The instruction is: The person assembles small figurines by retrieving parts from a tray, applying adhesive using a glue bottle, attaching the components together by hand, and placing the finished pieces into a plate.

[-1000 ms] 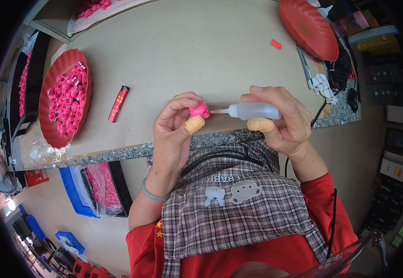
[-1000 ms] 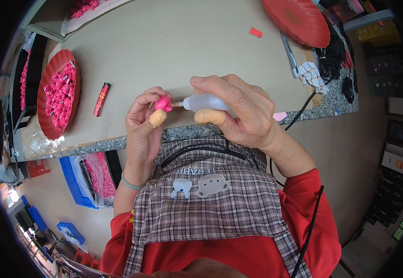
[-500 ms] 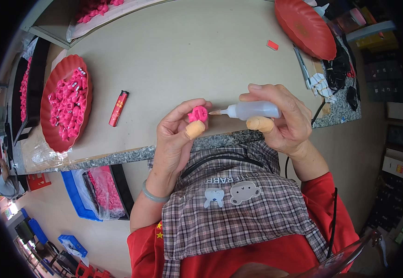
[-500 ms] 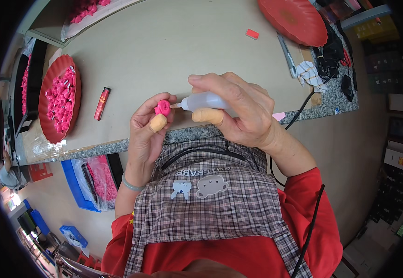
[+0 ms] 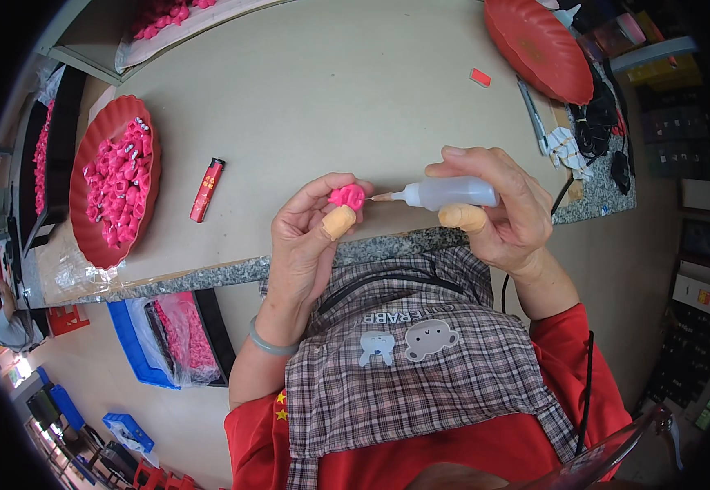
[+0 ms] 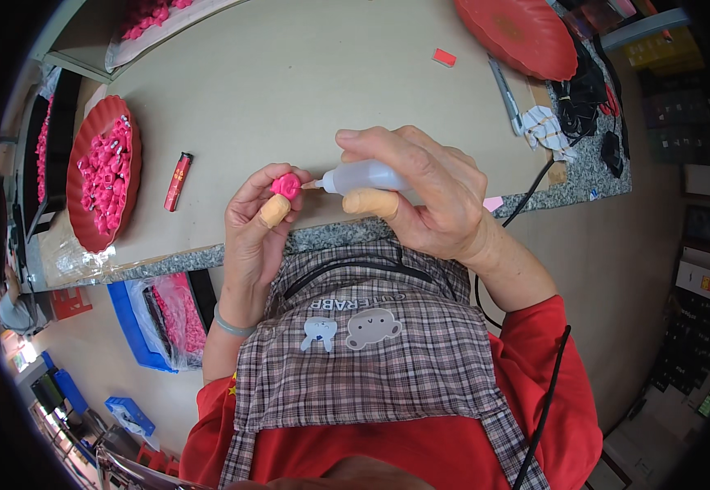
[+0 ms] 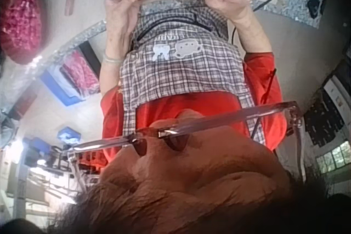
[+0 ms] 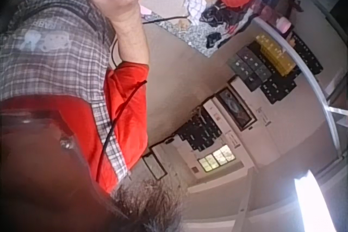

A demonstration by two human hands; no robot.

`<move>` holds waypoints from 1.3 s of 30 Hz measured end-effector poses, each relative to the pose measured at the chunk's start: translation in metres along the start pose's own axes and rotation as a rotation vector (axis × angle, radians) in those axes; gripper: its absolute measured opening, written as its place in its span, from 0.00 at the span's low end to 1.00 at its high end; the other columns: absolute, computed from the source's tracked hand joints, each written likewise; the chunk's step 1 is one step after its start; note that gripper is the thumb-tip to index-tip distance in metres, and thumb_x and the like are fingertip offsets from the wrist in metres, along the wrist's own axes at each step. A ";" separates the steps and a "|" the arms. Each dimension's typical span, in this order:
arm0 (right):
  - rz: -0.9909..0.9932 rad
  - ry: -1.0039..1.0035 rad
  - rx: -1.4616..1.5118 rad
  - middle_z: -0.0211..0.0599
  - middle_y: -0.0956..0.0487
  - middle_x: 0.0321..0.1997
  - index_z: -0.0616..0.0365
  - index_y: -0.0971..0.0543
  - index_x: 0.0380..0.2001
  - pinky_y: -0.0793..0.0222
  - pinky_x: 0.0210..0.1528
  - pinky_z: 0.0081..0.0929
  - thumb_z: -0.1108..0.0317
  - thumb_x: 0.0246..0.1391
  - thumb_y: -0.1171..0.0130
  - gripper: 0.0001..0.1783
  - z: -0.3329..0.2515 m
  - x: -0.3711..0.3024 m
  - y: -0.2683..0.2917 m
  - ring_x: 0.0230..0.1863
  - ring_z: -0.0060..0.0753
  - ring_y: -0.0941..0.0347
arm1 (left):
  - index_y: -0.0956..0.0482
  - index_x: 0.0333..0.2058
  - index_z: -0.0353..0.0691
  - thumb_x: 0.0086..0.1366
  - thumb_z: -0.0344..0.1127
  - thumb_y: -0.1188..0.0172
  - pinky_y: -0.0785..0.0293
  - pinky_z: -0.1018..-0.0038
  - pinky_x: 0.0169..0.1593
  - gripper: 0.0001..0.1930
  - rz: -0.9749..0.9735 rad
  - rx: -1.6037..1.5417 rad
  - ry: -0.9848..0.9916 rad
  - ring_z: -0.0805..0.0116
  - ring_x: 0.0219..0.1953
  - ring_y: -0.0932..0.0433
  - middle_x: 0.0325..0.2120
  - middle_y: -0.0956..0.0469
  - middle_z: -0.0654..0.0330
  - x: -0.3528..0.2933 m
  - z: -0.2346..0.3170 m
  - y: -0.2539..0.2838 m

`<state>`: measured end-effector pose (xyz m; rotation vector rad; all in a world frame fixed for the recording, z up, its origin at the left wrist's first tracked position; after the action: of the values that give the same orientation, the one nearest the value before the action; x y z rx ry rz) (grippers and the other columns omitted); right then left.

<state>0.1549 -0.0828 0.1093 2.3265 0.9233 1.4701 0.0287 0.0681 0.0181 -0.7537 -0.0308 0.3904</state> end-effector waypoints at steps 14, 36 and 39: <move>-0.021 -0.004 -0.003 0.41 0.19 0.34 0.65 0.25 0.44 0.29 0.22 0.21 0.60 0.46 0.35 0.25 0.001 -0.001 -0.002 0.23 0.31 0.24 | 0.27 0.48 0.31 0.58 0.26 0.39 0.27 0.77 0.46 0.18 -0.007 -0.006 -0.004 0.72 0.42 0.24 0.43 0.23 0.50 0.000 0.000 0.000; -0.017 -0.023 0.018 0.39 0.20 0.33 0.65 0.25 0.44 0.30 0.23 0.21 0.60 0.48 0.36 0.24 0.006 -0.003 0.001 0.24 0.30 0.25 | 0.23 0.42 0.31 0.63 0.31 0.45 0.29 0.83 0.31 0.11 -0.035 -0.049 0.069 0.76 0.28 0.26 0.35 0.20 0.46 0.000 0.000 -0.002; 0.000 -0.057 0.041 0.39 0.20 0.32 0.65 0.25 0.44 0.29 0.24 0.22 0.61 0.48 0.36 0.24 0.005 -0.003 0.000 0.24 0.30 0.24 | 0.24 0.42 0.30 0.63 0.31 0.45 0.29 0.83 0.31 0.12 -0.038 -0.067 0.068 0.76 0.28 0.26 0.35 0.20 0.46 0.000 -0.001 -0.001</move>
<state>0.1582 -0.0844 0.1053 2.3837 0.9468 1.3897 0.0292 0.0665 0.0181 -0.8310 0.0057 0.3284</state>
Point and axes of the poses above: each hand's wrist, its own x-axis towards the middle knuckle, its own y-axis out of the back of the hand, z = x × y, the point moved 3 cm from there along x, towards the middle knuckle
